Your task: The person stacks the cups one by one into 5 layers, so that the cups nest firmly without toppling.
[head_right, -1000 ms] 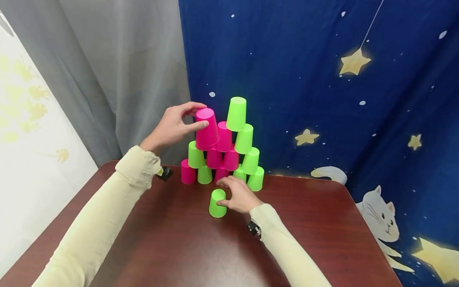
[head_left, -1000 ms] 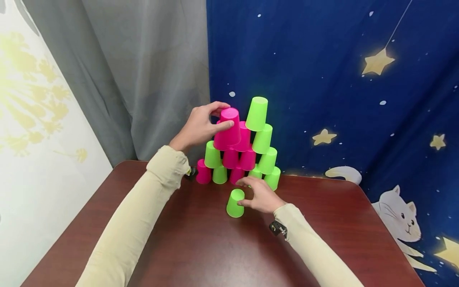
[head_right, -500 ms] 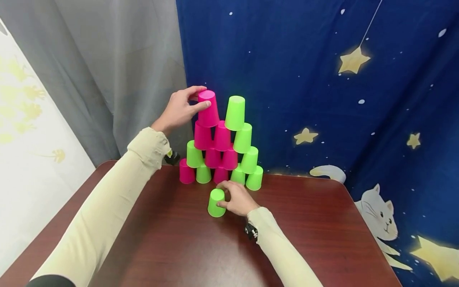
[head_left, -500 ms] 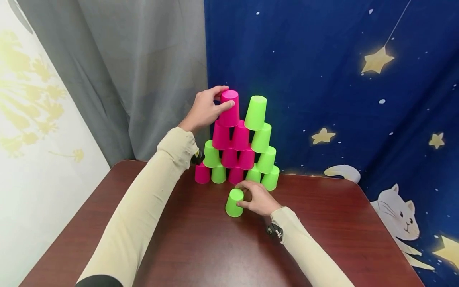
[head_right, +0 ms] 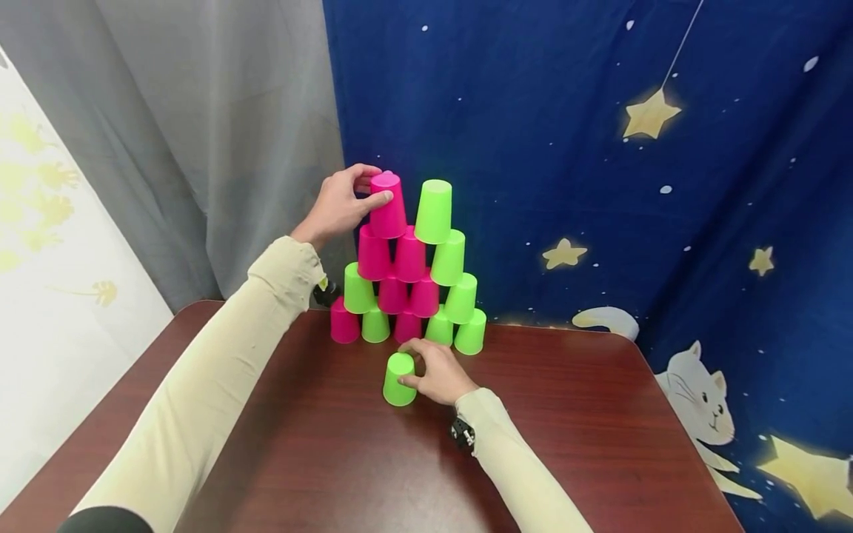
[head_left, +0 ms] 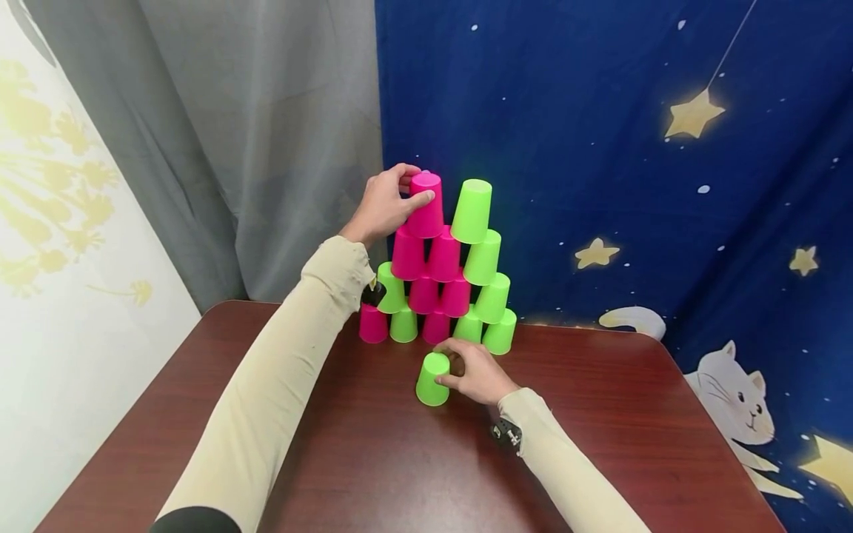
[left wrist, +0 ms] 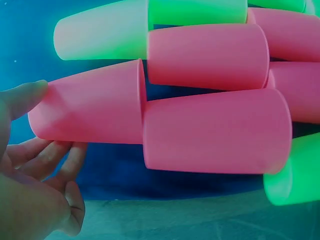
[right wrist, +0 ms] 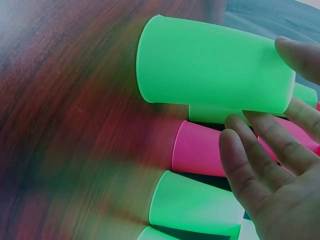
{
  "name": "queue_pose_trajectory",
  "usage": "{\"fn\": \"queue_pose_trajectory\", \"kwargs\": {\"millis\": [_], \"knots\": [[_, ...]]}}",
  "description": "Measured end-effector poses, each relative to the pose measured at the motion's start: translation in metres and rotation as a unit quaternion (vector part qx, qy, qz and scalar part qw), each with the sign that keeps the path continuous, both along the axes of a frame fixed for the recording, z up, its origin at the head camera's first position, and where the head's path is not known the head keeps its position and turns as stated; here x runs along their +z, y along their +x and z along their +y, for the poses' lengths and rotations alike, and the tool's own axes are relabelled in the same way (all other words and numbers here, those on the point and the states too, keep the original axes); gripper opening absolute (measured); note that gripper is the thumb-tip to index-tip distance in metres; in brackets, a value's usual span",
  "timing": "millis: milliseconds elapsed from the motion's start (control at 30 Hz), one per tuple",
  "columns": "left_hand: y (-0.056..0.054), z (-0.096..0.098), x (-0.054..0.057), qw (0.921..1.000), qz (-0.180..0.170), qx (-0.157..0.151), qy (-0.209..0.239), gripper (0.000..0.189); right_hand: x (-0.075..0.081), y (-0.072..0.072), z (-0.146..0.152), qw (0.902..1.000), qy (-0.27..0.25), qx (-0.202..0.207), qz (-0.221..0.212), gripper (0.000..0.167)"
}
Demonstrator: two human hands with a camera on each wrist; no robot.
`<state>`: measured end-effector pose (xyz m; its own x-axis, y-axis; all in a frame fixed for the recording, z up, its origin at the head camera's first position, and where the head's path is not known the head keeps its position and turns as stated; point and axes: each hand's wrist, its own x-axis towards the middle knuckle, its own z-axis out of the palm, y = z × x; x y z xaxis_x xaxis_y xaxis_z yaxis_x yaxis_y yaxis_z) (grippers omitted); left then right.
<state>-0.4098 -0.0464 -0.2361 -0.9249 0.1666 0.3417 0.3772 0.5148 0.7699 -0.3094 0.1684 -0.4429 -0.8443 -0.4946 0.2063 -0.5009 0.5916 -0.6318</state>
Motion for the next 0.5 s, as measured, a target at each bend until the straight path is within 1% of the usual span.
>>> {"fn": "queue_pose_trajectory", "kwargs": {"millis": [100, 233, 367, 500], "knots": [[-0.0008, 0.0013, -0.0032, 1.0, -0.004, -0.004, 0.008, 0.057, -0.0011, -0.0004, -0.001, 1.0, -0.001, -0.001, 0.003, 0.042], [-0.0013, 0.0019, -0.0048, 0.9999, -0.006, -0.005, 0.008, 0.056, -0.0025, -0.0013, -0.0025, 1.0, -0.001, 0.0, 0.004, 0.042], [-0.0019, 0.0007, -0.0056, 0.9999, -0.006, -0.004, 0.008, 0.057, -0.0035, -0.0019, -0.003, 0.9999, -0.013, -0.001, -0.006, 0.046], [-0.0017, -0.0014, -0.0064, 1.0, -0.009, 0.0, 0.0, 0.06, -0.0055, -0.002, -0.0026, 0.9987, -0.042, -0.005, -0.028, 0.052]]}}
